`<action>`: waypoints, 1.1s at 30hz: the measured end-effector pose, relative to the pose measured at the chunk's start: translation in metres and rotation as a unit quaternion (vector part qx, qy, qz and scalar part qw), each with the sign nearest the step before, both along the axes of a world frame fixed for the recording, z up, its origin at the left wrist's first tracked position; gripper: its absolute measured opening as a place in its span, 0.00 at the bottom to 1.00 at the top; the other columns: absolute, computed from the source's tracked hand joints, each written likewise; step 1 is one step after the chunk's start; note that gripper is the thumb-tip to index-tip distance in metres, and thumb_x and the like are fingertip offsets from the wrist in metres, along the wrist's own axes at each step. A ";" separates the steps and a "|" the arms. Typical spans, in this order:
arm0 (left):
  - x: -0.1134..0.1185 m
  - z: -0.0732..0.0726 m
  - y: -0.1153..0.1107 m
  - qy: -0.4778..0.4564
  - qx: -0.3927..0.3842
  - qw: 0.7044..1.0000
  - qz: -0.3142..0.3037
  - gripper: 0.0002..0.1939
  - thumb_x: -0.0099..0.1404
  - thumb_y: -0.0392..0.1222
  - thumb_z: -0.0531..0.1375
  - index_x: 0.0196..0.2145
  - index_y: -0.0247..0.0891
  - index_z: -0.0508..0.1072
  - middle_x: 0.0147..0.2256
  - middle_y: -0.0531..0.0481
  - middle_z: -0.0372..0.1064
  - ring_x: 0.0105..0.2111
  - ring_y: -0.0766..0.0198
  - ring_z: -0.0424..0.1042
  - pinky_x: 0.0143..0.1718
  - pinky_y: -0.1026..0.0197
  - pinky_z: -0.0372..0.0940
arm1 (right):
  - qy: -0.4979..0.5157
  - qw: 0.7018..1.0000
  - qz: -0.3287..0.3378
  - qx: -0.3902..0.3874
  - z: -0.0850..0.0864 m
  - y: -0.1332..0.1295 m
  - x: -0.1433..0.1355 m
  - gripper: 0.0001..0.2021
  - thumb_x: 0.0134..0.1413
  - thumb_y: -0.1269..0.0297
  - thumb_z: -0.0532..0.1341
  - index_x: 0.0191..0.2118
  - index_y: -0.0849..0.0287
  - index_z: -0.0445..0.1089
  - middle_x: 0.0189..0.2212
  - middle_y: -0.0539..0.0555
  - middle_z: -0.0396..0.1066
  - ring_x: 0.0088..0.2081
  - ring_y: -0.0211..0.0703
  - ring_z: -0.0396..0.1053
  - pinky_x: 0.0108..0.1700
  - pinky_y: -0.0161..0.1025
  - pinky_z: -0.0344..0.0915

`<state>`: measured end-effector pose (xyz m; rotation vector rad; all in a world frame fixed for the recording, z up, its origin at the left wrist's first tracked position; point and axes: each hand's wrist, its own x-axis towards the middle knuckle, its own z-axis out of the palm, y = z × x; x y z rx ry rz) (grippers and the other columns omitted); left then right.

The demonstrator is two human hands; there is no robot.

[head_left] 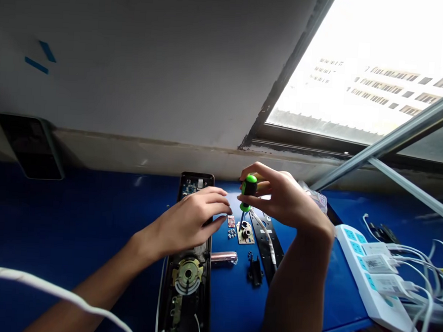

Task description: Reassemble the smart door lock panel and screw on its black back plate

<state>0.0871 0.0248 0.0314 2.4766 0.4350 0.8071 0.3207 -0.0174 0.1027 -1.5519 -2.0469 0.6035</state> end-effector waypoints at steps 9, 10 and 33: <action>0.004 -0.007 -0.001 0.036 0.009 0.999 -0.014 0.10 0.74 0.33 0.59 0.48 0.36 0.79 0.47 0.44 0.79 0.61 0.51 0.69 0.60 0.47 0.72 | 0.004 0.999 0.003 -0.032 -0.011 0.017 -0.004 0.15 0.57 0.65 0.70 0.45 0.51 0.65 0.29 0.45 0.68 0.27 0.35 0.70 0.26 0.32 0.63; 0.003 -0.007 0.000 0.029 0.011 0.999 -0.017 0.10 0.74 0.32 0.59 0.48 0.37 0.79 0.47 0.44 0.79 0.61 0.52 0.69 0.60 0.48 0.72 | 0.005 1.000 0.008 -0.029 -0.011 0.017 -0.005 0.15 0.57 0.65 0.70 0.45 0.51 0.65 0.29 0.45 0.68 0.27 0.35 0.69 0.26 0.32 0.63; -0.029 0.015 0.018 -0.017 0.008 0.998 0.052 0.09 0.68 0.30 0.58 0.33 0.39 0.76 0.41 0.47 0.76 0.51 0.55 0.71 0.52 0.52 0.70 | 0.156 0.977 -0.006 0.146 -0.007 0.016 -0.020 0.16 0.58 0.62 0.68 0.51 0.53 0.71 0.36 0.48 0.72 0.33 0.37 0.74 0.33 0.35 0.75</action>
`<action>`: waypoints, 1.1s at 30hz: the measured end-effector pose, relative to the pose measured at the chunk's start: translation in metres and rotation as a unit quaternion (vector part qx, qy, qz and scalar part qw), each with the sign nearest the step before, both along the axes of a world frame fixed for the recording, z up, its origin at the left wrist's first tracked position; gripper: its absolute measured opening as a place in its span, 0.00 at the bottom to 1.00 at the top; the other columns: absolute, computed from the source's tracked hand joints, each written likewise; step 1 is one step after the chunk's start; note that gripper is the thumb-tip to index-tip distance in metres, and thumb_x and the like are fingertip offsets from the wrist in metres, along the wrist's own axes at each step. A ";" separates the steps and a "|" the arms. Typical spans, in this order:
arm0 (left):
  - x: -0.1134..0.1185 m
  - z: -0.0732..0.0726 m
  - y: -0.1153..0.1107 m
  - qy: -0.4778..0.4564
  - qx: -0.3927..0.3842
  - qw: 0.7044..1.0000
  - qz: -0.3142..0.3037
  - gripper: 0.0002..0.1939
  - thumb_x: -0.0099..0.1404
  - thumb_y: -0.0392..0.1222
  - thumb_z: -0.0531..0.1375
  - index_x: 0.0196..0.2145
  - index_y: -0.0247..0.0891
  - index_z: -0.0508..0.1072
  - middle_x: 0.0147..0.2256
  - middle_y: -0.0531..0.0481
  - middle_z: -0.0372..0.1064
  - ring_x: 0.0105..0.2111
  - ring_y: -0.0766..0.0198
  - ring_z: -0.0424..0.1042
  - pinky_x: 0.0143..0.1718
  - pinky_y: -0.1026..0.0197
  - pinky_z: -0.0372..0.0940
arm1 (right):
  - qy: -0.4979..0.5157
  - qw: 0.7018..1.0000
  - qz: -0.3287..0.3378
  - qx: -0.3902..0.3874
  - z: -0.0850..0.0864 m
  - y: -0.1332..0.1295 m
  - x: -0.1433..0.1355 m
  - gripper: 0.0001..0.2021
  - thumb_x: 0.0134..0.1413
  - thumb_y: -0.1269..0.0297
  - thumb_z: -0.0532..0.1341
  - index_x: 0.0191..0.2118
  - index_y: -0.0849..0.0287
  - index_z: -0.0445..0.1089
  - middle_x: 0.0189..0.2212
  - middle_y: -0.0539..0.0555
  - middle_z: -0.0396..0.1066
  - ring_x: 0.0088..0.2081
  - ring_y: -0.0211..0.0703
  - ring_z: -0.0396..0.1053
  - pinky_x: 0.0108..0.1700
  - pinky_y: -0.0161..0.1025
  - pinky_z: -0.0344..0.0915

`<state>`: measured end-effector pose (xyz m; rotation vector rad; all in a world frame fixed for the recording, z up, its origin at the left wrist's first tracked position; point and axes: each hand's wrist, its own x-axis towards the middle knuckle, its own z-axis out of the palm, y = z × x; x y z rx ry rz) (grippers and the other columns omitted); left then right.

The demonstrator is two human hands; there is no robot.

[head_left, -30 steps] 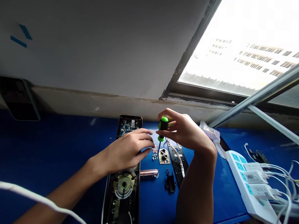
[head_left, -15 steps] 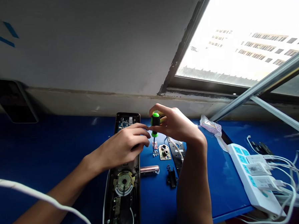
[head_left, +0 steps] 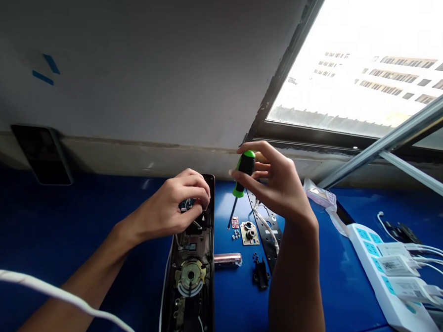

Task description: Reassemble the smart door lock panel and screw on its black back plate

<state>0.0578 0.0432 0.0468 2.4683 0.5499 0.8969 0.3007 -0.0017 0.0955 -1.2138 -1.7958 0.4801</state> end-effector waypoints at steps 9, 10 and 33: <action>-0.022 0.014 0.006 0.050 -0.063 0.997 0.015 0.10 0.69 0.41 0.63 0.45 0.42 0.81 0.45 0.47 0.78 0.45 0.57 0.76 0.47 0.56 0.71 | 0.169 0.967 -0.106 0.157 0.012 -0.007 -0.025 0.12 0.63 0.65 0.65 0.50 0.49 0.67 0.35 0.50 0.74 0.39 0.47 0.81 0.38 0.47 0.84; -0.023 0.014 0.006 0.057 -0.069 0.996 0.010 0.11 0.68 0.41 0.64 0.47 0.42 0.81 0.44 0.47 0.79 0.44 0.58 0.76 0.46 0.56 0.71 | 0.164 0.965 -0.114 0.170 0.013 -0.007 -0.027 0.12 0.63 0.65 0.65 0.50 0.49 0.67 0.36 0.50 0.74 0.41 0.49 0.81 0.40 0.50 0.84; -0.019 0.011 0.007 -0.004 -0.182 0.983 0.037 0.11 0.63 0.40 0.70 0.45 0.43 0.84 0.37 0.53 0.84 0.36 0.62 0.82 0.31 0.65 0.70 | 0.185 0.938 -0.143 0.256 0.003 0.006 -0.035 0.13 0.60 0.63 0.70 0.49 0.49 0.70 0.33 0.48 0.74 0.39 0.49 0.82 0.40 0.50 0.85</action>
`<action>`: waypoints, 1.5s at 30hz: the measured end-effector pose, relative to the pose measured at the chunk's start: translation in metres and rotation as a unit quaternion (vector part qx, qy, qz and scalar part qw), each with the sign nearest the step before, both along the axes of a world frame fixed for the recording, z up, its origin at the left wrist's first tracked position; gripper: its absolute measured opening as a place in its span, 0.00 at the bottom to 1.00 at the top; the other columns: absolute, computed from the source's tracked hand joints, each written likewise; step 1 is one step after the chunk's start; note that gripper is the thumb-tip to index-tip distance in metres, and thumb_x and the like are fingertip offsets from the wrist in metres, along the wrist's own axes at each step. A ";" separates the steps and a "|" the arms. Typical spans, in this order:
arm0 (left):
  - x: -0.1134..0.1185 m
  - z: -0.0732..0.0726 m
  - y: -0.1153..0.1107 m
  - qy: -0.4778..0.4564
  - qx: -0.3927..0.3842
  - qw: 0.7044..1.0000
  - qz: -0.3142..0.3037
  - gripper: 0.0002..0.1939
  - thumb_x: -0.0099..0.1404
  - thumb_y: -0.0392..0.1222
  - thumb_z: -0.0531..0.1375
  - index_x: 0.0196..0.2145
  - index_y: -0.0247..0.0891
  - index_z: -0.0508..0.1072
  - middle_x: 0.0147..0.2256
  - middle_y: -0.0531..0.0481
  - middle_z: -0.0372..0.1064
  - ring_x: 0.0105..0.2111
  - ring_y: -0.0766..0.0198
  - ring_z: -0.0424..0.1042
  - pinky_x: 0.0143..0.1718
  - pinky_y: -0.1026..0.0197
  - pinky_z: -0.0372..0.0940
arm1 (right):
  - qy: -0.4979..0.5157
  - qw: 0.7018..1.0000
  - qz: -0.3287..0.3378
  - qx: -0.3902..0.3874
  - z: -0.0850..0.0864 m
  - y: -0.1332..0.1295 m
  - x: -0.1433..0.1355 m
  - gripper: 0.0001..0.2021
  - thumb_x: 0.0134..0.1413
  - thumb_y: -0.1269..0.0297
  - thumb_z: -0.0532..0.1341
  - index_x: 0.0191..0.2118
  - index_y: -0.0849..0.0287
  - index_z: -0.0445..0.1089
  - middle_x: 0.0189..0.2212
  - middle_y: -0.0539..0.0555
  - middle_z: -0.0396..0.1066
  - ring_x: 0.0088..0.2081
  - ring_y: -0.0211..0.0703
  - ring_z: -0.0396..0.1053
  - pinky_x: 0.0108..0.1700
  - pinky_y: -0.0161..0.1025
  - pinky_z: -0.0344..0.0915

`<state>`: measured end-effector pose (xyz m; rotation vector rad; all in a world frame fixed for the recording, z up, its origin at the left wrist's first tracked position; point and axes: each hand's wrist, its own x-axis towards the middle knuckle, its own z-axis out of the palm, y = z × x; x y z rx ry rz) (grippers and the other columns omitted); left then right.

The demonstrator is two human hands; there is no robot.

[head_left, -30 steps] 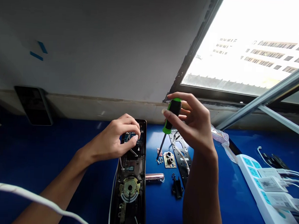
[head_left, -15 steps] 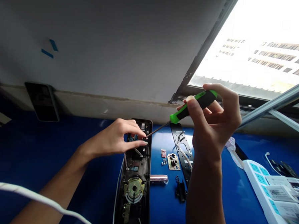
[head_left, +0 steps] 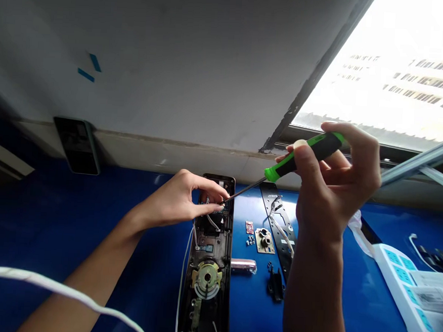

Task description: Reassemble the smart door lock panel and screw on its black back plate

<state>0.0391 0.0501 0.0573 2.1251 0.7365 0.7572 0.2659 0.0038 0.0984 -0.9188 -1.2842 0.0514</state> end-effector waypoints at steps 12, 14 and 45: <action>0.012 -0.004 -0.006 -0.021 0.001 0.999 0.039 0.14 0.64 0.36 0.69 0.47 0.43 0.83 0.36 0.55 0.83 0.37 0.63 0.81 0.40 0.62 0.71 | -0.006 0.999 0.002 -0.032 -0.003 0.002 0.007 0.20 0.54 0.60 0.74 0.51 0.50 0.73 0.37 0.52 0.80 0.43 0.53 0.83 0.36 0.45 0.85; 0.013 -0.006 -0.006 -0.011 0.014 0.999 0.045 0.16 0.64 0.35 0.68 0.50 0.45 0.82 0.35 0.55 0.83 0.36 0.63 0.81 0.39 0.61 0.71 | -0.040 0.996 0.051 -0.053 -0.003 0.001 0.009 0.25 0.56 0.62 0.73 0.58 0.48 0.70 0.40 0.53 0.81 0.42 0.52 0.83 0.40 0.46 0.86; -0.006 0.001 0.005 0.081 0.217 0.965 0.123 0.13 0.72 0.46 0.60 0.49 0.43 0.81 0.52 0.49 0.78 0.53 0.55 0.75 0.58 0.52 0.70 | -0.233 0.965 0.118 -0.010 -0.006 -0.013 -0.002 0.31 0.55 0.75 0.72 0.61 0.42 0.69 0.55 0.46 0.77 0.46 0.41 0.80 0.44 0.40 0.84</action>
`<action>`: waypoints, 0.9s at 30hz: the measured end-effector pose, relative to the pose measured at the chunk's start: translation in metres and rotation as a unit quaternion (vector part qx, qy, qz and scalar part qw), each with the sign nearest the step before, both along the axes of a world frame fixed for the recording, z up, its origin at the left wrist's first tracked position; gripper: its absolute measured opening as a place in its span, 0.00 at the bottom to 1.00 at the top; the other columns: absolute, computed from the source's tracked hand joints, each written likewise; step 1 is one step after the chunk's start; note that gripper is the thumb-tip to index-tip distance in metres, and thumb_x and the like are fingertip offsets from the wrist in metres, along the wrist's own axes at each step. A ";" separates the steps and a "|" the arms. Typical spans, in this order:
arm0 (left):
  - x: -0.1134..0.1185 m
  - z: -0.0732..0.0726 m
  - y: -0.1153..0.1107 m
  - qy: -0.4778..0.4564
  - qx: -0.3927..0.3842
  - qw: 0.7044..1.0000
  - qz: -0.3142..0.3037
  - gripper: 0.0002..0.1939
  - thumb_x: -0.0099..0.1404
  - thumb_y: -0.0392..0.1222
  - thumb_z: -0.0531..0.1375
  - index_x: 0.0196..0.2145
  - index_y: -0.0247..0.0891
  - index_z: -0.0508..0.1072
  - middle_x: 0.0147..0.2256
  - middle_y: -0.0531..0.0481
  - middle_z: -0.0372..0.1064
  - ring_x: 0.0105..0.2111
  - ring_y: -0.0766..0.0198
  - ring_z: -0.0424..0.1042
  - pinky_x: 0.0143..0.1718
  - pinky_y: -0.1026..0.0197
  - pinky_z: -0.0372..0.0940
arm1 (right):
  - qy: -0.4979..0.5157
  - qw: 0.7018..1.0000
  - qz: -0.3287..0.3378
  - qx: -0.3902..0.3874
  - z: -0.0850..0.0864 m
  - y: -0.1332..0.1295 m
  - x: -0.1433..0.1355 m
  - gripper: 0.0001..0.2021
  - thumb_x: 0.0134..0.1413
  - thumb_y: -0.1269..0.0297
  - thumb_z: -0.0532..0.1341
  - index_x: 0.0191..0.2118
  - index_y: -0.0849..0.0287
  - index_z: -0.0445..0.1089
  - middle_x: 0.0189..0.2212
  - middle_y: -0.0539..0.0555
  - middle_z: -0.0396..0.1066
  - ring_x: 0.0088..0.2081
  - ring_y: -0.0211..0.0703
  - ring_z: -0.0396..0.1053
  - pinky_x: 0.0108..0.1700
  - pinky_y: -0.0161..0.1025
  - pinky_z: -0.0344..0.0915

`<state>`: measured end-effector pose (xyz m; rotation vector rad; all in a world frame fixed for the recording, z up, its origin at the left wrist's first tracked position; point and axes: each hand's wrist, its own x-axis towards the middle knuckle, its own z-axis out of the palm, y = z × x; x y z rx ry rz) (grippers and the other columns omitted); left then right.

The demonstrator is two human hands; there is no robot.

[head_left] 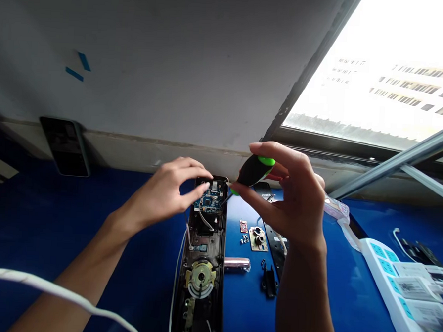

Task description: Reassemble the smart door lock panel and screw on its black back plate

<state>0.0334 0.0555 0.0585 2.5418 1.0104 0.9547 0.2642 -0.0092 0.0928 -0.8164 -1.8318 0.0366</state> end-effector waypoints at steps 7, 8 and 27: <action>-0.090 0.011 0.041 0.035 -0.103 0.921 0.375 0.20 0.67 0.57 0.62 0.45 0.39 0.83 0.38 0.47 0.82 0.45 0.47 0.79 0.52 0.49 0.71 | -0.032 0.999 -0.022 0.012 0.002 0.000 0.002 0.33 0.55 0.72 0.72 0.62 0.35 0.67 0.54 0.45 0.77 0.48 0.48 0.80 0.44 0.47 0.86; -0.106 0.008 0.049 0.052 -0.126 0.901 0.412 0.23 0.65 0.60 0.63 0.44 0.38 0.83 0.36 0.46 0.82 0.46 0.43 0.78 0.50 0.46 0.72 | -0.034 0.999 -0.022 0.013 0.002 0.000 0.002 0.33 0.56 0.72 0.72 0.62 0.35 0.67 0.55 0.45 0.77 0.48 0.49 0.80 0.44 0.48 0.86; -0.175 -0.028 0.087 0.067 -0.227 0.856 0.460 0.24 0.58 0.66 0.65 0.31 0.41 0.79 0.26 0.52 0.75 0.41 0.48 0.73 0.38 0.54 0.66 | -0.024 0.999 -0.016 0.014 0.000 0.001 -0.001 0.33 0.54 0.73 0.72 0.63 0.40 0.68 0.55 0.47 0.78 0.47 0.47 0.80 0.45 0.49 0.84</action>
